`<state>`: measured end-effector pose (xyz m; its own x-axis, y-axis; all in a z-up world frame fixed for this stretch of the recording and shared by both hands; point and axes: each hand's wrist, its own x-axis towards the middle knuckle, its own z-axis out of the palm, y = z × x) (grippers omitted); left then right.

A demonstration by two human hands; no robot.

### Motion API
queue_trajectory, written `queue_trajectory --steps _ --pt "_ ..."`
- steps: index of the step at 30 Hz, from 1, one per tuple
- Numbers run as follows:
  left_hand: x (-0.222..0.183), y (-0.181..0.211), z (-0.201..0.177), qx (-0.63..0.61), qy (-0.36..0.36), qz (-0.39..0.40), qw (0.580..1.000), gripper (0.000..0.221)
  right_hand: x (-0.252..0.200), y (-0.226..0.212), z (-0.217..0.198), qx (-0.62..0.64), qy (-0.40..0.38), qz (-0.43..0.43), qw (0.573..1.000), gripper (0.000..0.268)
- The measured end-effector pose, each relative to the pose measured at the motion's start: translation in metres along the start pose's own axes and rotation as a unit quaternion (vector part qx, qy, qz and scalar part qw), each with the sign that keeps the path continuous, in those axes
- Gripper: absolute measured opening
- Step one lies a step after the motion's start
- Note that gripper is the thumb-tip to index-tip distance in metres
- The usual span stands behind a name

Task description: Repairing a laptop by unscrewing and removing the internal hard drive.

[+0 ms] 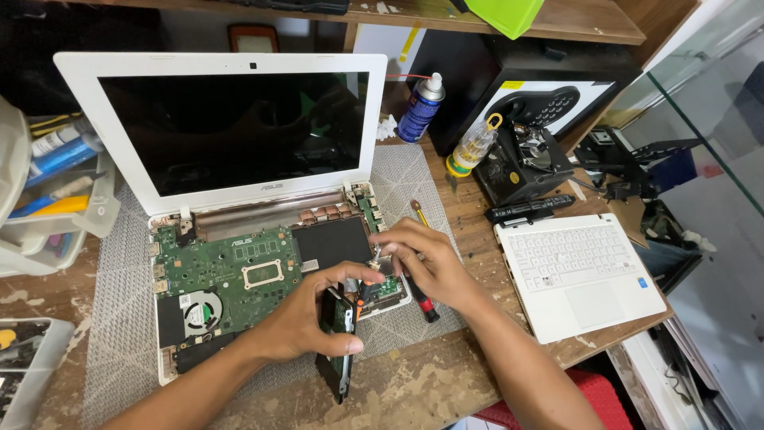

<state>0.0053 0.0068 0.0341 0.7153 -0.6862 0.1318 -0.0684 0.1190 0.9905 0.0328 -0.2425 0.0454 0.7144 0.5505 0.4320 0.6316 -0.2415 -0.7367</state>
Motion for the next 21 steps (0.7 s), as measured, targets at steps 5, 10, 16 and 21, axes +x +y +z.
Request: queue_trajectory --steps 5,10,16,21 --pt "0.001 -0.014 -0.001 -0.031 0.038 -0.006 0.999 0.07 0.004 -0.005 0.001 -0.037 0.017 0.033 0.999 0.033" --pt "0.0 -0.018 -0.001 -0.057 0.062 0.005 0.996 0.077 0.01 -0.022 0.008 0.006 -0.041 0.051 0.998 0.047" --pt "0.0 -0.006 0.003 -0.188 0.019 0.066 0.98 0.066 0.013 -0.037 0.025 0.185 -0.098 0.19 0.959 0.082" --pt "0.001 -0.01 0.011 -0.242 0.076 0.079 0.964 0.078 0.001 -0.009 0.042 0.241 -0.004 0.213 0.947 0.08"
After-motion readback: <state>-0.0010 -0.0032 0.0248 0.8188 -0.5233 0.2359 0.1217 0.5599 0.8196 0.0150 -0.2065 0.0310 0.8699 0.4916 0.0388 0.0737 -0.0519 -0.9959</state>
